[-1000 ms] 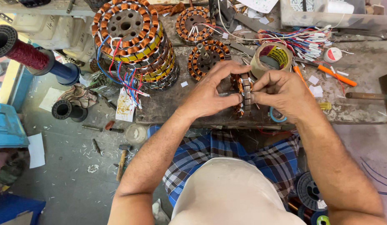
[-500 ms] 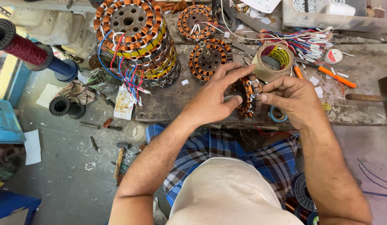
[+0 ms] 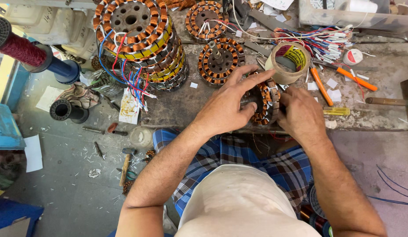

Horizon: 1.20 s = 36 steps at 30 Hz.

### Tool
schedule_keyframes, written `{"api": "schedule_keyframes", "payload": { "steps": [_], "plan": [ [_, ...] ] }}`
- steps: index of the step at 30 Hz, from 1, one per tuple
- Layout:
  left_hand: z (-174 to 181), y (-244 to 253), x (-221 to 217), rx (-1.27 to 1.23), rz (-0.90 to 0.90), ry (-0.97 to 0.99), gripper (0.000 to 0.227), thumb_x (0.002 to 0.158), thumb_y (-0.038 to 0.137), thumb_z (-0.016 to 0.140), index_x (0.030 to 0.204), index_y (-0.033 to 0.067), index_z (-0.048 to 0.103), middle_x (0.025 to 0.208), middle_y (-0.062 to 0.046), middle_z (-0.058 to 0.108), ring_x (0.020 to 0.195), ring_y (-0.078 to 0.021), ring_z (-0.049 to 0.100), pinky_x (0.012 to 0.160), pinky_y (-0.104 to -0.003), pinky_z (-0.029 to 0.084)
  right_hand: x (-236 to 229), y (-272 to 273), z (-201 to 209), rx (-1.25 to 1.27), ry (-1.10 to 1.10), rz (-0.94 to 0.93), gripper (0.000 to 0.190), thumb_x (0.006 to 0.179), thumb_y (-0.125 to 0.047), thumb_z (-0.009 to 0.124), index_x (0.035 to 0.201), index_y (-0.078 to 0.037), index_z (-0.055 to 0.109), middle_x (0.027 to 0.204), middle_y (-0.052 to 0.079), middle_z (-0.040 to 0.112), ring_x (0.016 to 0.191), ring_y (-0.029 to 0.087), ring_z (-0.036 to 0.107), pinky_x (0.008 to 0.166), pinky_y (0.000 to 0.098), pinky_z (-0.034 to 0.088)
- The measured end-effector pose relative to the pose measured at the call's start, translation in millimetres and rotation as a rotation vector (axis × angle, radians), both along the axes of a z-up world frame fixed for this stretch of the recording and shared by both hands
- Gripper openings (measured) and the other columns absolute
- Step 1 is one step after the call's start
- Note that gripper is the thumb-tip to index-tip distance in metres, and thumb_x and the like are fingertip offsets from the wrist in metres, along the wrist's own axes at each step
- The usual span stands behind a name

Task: The person sits on the floor and assembles copper-wound stator components by hand, inserting small metal pieces into slots and aligning parts. The person then moves to a machine, places a stator into a jig, and uses a screwdriver to tighten a metal clamp around it.

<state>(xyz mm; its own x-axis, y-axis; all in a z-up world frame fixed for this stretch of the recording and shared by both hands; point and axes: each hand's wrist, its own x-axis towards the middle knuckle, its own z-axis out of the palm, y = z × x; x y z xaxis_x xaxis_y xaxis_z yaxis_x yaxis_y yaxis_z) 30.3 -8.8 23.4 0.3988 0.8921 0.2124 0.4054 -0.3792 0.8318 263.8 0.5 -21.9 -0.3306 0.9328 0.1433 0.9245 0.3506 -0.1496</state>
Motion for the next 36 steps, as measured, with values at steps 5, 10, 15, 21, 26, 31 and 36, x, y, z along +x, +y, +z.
{"api": "schedule_keyframes", "payload": {
  "steps": [5, 10, 15, 21, 26, 31, 36],
  "plan": [
    [0, 0, -2, 0.014, -0.004, -0.019, 0.081, 0.085, 0.004, 0.072, 0.154, 0.0344, 0.043, 0.160, -0.010, 0.039, 0.140, -0.0349, 0.055, 0.113, -0.042, 0.050, -6, 2, -2, -0.006, -0.089, -0.057, 0.029, 0.068, -0.014, 0.081, 0.094, -0.004, 0.075, 0.098, 0.011, 0.066, 0.100, 0.031, 0.064, 0.085, 0.0455, 0.054],
    [-2, 0, -6, 0.038, -0.027, -0.072, 0.079, 0.084, 0.009, 0.075, 0.154, 0.0315, 0.046, 0.160, -0.010, 0.041, 0.144, -0.0342, 0.054, 0.117, -0.042, 0.049, -5, -5, 0, 0.094, 0.079, -0.125, 0.021, 0.076, -0.019, 0.083, 0.090, -0.005, 0.075, 0.094, 0.011, 0.067, 0.096, 0.031, 0.065, 0.082, 0.0455, 0.053],
    [-10, 1, -16, 0.081, -0.065, -0.132, 0.075, 0.084, 0.013, 0.077, 0.152, 0.0291, 0.051, 0.162, -0.010, 0.044, 0.149, -0.0332, 0.052, 0.123, -0.043, 0.045, 7, -19, 14, 0.320, 0.438, -0.116, 0.011, 0.093, -0.009, 0.082, 0.095, -0.004, 0.073, 0.093, 0.009, 0.069, 0.089, 0.025, 0.067, 0.082, 0.0392, 0.055],
    [-19, 9, -24, 0.090, -0.141, -0.171, 0.074, 0.083, 0.015, 0.079, 0.151, 0.0261, 0.053, 0.162, -0.010, 0.042, 0.150, -0.0307, 0.048, 0.126, -0.047, 0.043, 4, -41, 40, 0.278, 1.390, -0.042, 0.011, 0.100, -0.015, 0.069, 0.097, -0.008, 0.061, 0.101, 0.001, 0.075, 0.092, 0.010, 0.074, 0.088, 0.0235, 0.060],
    [-19, 11, -24, 0.101, -0.125, -0.159, 0.073, 0.082, 0.015, 0.080, 0.150, 0.0230, 0.055, 0.162, -0.011, 0.045, 0.152, -0.0308, 0.047, 0.127, -0.047, 0.041, 1, -49, 49, -0.050, 0.959, -0.044, 0.011, 0.097, -0.011, 0.071, 0.107, -0.007, 0.070, 0.081, 0.001, 0.070, 0.062, 0.011, 0.065, 0.059, 0.0253, 0.053],
    [-17, 12, -26, 0.139, -0.132, -0.173, 0.072, 0.081, 0.013, 0.079, 0.149, 0.0210, 0.056, 0.160, -0.011, 0.048, 0.152, -0.0298, 0.049, 0.128, -0.045, 0.042, 1, -47, 43, 0.078, 0.559, 0.211, 0.021, 0.091, -0.008, 0.076, 0.112, -0.008, 0.072, 0.087, 0.008, 0.065, 0.073, 0.021, 0.063, 0.065, 0.0346, 0.050],
    [-13, 12, -25, 0.133, -0.136, -0.149, 0.071, 0.080, 0.012, 0.078, 0.148, 0.0200, 0.056, 0.160, -0.012, 0.048, 0.151, -0.0298, 0.050, 0.127, -0.044, 0.043, -6, -46, 41, 0.055, 0.483, 0.138, 0.026, 0.086, -0.010, 0.080, 0.111, -0.014, 0.075, 0.082, 0.008, 0.063, 0.066, 0.024, 0.061, 0.058, 0.0384, 0.048]
  ]
}}
